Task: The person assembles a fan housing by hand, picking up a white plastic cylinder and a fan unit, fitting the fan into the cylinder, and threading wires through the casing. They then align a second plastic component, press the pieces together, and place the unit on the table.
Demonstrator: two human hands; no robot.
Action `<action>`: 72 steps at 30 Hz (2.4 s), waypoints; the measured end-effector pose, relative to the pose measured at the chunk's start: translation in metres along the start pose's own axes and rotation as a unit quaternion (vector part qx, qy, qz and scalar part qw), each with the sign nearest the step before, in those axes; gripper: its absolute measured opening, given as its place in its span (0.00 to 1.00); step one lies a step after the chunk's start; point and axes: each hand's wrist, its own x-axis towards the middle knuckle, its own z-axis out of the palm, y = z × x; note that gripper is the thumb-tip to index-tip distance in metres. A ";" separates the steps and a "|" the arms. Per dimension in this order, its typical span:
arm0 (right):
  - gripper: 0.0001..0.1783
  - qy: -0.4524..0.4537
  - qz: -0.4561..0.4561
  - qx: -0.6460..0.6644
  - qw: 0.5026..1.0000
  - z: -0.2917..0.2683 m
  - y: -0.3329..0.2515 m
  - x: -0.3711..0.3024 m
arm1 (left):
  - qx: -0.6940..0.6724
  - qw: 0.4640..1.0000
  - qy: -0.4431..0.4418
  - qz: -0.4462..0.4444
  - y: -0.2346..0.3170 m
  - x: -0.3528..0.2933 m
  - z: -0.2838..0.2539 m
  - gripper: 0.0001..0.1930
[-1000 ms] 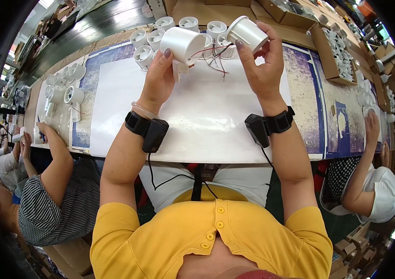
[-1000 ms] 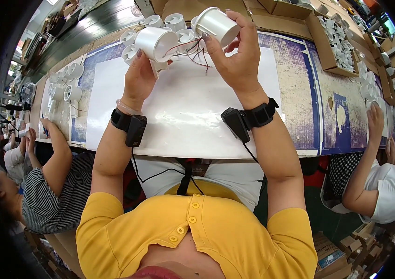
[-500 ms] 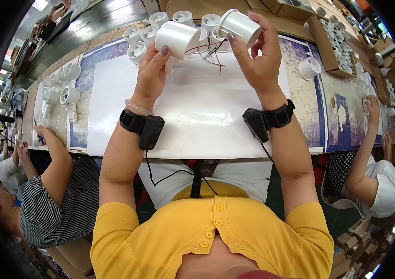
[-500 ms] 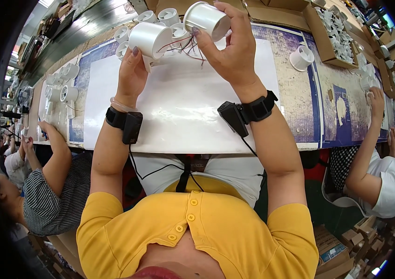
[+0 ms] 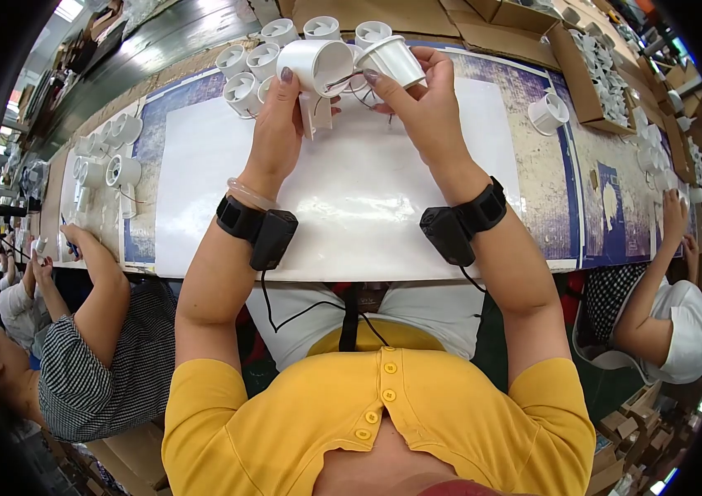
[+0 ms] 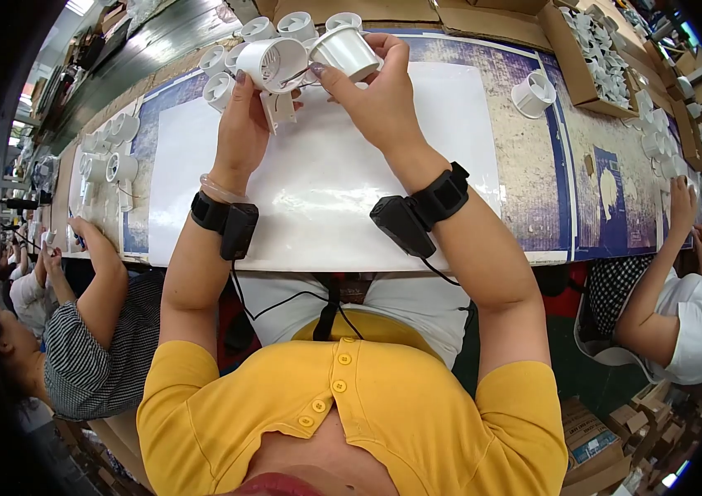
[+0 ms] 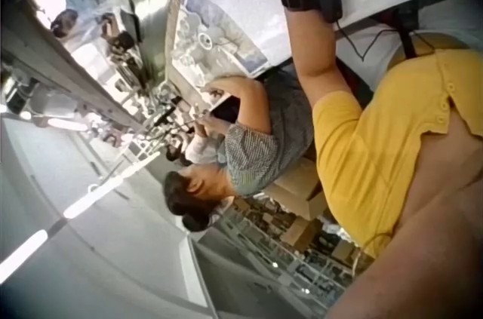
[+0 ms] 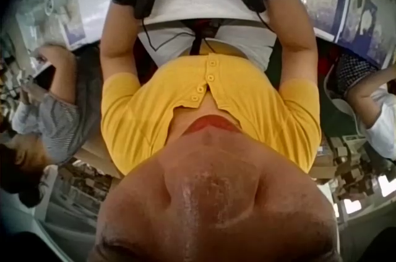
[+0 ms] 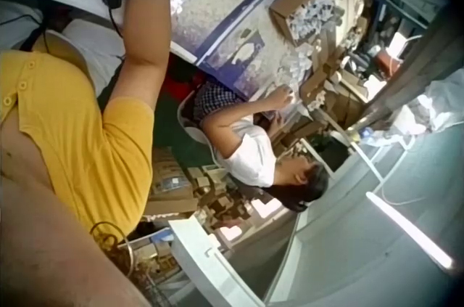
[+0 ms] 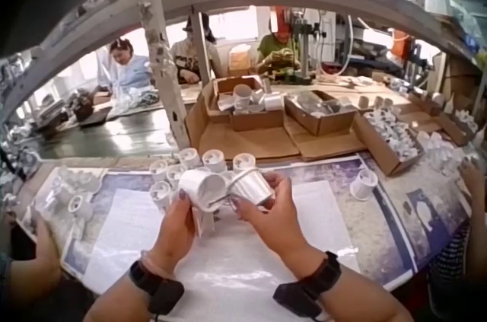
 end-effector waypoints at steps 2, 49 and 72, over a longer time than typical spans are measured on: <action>0.38 -0.013 0.061 0.040 0.997 0.000 -0.002 0.001 | 0.009 1.000 -0.004 -0.014 -0.002 0.002 -0.003 0.23; 0.39 -0.197 -0.230 -0.160 0.940 -0.023 0.010 0.013 | -0.011 0.996 -0.023 -0.085 0.007 -0.001 -0.009 0.24; 0.10 -0.061 -0.315 -0.330 0.888 -0.017 0.003 0.010 | 0.024 0.992 -0.065 -0.103 -0.011 0.002 -0.004 0.23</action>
